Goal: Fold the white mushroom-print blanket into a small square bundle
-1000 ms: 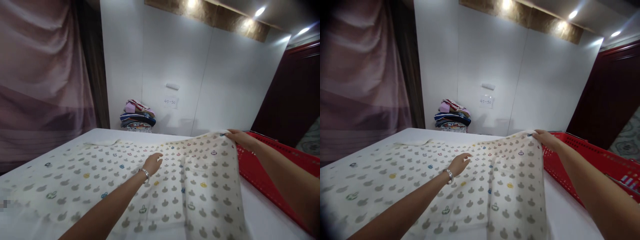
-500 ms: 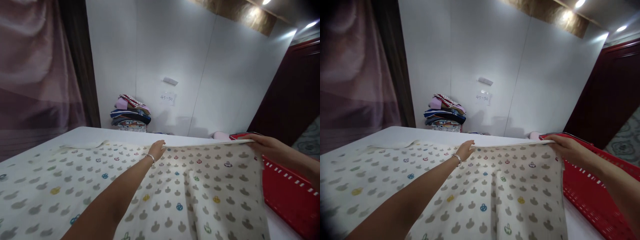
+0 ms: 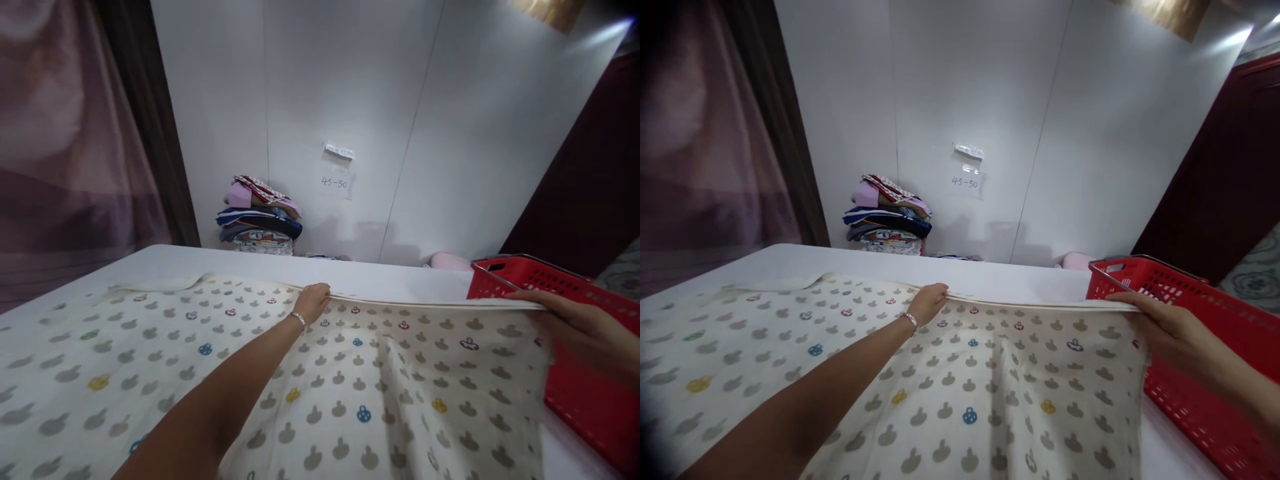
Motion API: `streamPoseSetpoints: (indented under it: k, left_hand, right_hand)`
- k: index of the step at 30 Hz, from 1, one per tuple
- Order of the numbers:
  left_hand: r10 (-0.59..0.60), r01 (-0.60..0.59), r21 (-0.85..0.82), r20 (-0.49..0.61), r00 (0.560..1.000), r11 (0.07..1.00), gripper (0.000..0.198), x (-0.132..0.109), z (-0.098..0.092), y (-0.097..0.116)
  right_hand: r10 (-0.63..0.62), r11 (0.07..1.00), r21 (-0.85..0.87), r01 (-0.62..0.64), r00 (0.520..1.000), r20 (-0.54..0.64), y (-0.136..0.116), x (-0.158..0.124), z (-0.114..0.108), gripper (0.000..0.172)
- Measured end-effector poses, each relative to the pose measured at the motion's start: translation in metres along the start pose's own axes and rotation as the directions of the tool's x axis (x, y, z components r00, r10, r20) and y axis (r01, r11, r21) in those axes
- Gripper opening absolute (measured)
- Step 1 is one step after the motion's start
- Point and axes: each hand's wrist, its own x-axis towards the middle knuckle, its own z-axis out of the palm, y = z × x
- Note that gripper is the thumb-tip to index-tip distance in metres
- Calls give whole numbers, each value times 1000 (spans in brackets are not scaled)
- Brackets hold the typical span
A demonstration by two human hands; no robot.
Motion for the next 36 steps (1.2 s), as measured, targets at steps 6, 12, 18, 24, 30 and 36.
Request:
streamPoseSetpoints:
  k: [6, 12, 18, 24, 30, 36]
  left_hand:
    - [48, -47, -17, 48, 998, 999, 13, -2, 6, -4]
    - [67, -65, -21, 91, 994, 998, 19, 5, 2, -5]
    - [-50, 51, -19, 43, 998, 999, 20, 16, -7, -3]
    - [-149, 151, -54, 37, 988, 987, 12, 20, -21, 3]
    - [-163, 167, -99, 48, 985, 981, 7, 11, -48, 12]
    - [-168, 167, -105, -4, 986, 980, 9, -2, -92, 21]
  right_hand:
    - [-71, 997, 29, 69, 993, 91, 21, 0, 0, 36]
    - [-36, 999, 43, 32, 995, 97, 20, -1, 2, 37]
    - [-10, 997, 71, 0, 989, 145, 26, 6, 4, 34]
    - [42, 993, 107, -57, 989, 139, 31, 24, -8, 34]
    - [66, 954, 275, -117, 980, 187, 33, 27, -24, 36]
    - [68, 916, 372, -152, 971, 227, 3, 10, -46, 36]
